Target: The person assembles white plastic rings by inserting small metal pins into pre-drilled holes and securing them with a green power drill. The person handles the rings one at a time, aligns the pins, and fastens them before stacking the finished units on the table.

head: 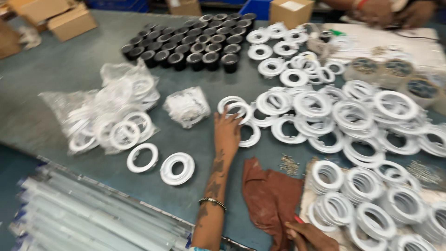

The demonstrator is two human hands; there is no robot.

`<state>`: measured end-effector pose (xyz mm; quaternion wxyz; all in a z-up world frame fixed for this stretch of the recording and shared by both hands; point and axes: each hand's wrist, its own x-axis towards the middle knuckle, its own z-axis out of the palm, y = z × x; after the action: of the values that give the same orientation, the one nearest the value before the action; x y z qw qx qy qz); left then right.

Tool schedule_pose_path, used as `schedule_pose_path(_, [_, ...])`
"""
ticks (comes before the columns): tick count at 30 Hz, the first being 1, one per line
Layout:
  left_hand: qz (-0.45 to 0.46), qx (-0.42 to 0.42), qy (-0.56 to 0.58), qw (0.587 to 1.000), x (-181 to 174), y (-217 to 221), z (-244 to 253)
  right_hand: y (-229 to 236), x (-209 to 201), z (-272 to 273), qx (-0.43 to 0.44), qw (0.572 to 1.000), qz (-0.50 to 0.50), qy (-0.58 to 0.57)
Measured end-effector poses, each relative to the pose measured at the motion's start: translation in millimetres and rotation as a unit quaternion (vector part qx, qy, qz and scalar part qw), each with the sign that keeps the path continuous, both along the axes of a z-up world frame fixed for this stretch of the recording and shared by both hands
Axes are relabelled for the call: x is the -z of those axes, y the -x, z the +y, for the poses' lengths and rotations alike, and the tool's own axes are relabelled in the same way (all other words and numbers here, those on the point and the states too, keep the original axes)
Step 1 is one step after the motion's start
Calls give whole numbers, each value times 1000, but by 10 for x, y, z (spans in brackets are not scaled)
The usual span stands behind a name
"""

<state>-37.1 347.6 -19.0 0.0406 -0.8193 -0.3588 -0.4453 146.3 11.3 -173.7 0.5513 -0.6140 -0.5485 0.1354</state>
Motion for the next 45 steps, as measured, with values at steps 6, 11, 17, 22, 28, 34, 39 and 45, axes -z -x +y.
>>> schedule_pose_path(6, [-5, -10, -42, 999, -255, 25, -174, -629, 850, 195, -271, 952, -133, 54])
schedule_pose_path(11, [-50, 8, -69, 996, -612, 83, -521, -577, 545, 141, -246, 942, -115, 197])
schedule_pose_path(17, [-144, 134, 10, 980, -734, 210, -1477, 311, -789, -312, 114, 992, -10, 49])
schedule_pose_path(22, [-355, 215, 323, 851, -294, 382, -2142, 493, -1421, -299, 133, 988, -63, -47])
schedule_pose_path(28, [-446, 170, 404, 780, 205, 519, -2235, 545, -1638, -318, 132, 986, -69, -75])
schedule_pose_path(34, [-501, 209, 437, 717, 241, 554, -2204, 615, -1762, -257, 91, 961, -259, -40])
schedule_pose_path(39, [-464, 223, 527, 676, 188, 478, -2361, 625, -1782, -255, 72, 946, -317, 17])
schedule_pose_path(45, [-308, 228, 457, 803, 137, 328, -2443, 582, -1747, -272, 72, 922, -374, 68])
